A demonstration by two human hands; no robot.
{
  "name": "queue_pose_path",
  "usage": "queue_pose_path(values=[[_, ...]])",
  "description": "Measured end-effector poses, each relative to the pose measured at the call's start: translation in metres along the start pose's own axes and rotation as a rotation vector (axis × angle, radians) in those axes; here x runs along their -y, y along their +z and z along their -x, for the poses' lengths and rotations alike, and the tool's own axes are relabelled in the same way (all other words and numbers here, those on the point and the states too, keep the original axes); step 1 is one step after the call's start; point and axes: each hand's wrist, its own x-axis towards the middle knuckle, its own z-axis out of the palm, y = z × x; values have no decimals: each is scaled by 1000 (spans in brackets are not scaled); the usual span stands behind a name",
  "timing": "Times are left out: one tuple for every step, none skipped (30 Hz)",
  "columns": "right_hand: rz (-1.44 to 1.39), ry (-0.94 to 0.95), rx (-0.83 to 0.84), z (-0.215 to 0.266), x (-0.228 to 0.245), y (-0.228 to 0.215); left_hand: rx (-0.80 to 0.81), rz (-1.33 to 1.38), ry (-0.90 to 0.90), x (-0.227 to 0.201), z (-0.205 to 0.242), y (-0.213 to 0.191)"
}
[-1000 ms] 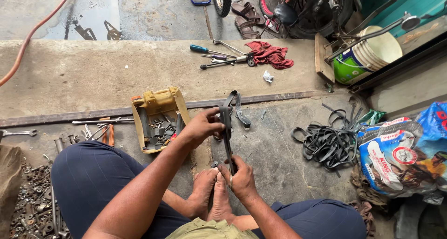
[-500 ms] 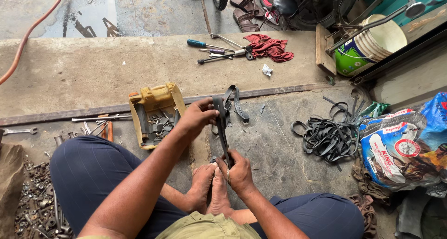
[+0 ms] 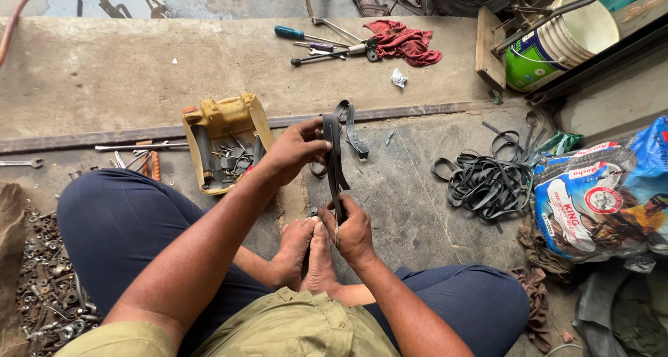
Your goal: The person sits on the floor and uses scissors to cut a long strip of black rubber into smaller pieces. They repeatedly adjust the rubber strip and cut it into segments, placing the cut pieces on the floor.
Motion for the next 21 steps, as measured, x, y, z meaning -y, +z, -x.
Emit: queue_pose_path(values=[[14,4,-3,1,0,0,1,14,4,-1,-1,0],[28,7,-7,2,0,0,-1,22,2,-1,-2,-1],[24,14,-3,2,0,0,-4,29,-1,-1,-3,-1],[20,20,2,3,0,0,-8,36,-1,-1,-4,-2],[16,25,7,4,0,0,-1,48,5,0,-4,-3],[29,21,3,4,0,1,5,58,10,0,-3,-4],[43,17,0,4,0,1,10,68,16,0,-2,-4],[55,11,-6,3,1,2,8,79,16,-1,-2,-5],[50,8,-8,1,2,3,6,90,16,-3,-1,-4],[47,7,-9,1,2,3,3,105,14,-3,1,-2],[45,6,-9,1,2,3,-4,34,-34,-4,4,0],[58,43,8,0,3,3,-13,-38,-80,-5,6,2],[71,80,26,-2,3,3,-22,-109,-126,-6,8,4],[85,117,47,-3,3,3,-16,-85,-111,-6,10,7],[86,121,53,-4,3,3,-11,-62,-97,-6,13,10],[87,127,56,-4,3,3,-2,-40,-83,-7,13,11],[88,133,59,-5,3,3,-7,-49,-82,-6,13,11],[81,108,54,-4,3,3,-10,-59,-82,-5,13,10],[73,84,49,-3,2,2,-13,-68,-81,-4,12,9],[63,55,40,-4,2,2,-12,-46,-74,-3,10,7],[72,56,32,-5,2,3,-12,-23,-66,0,8,5]])
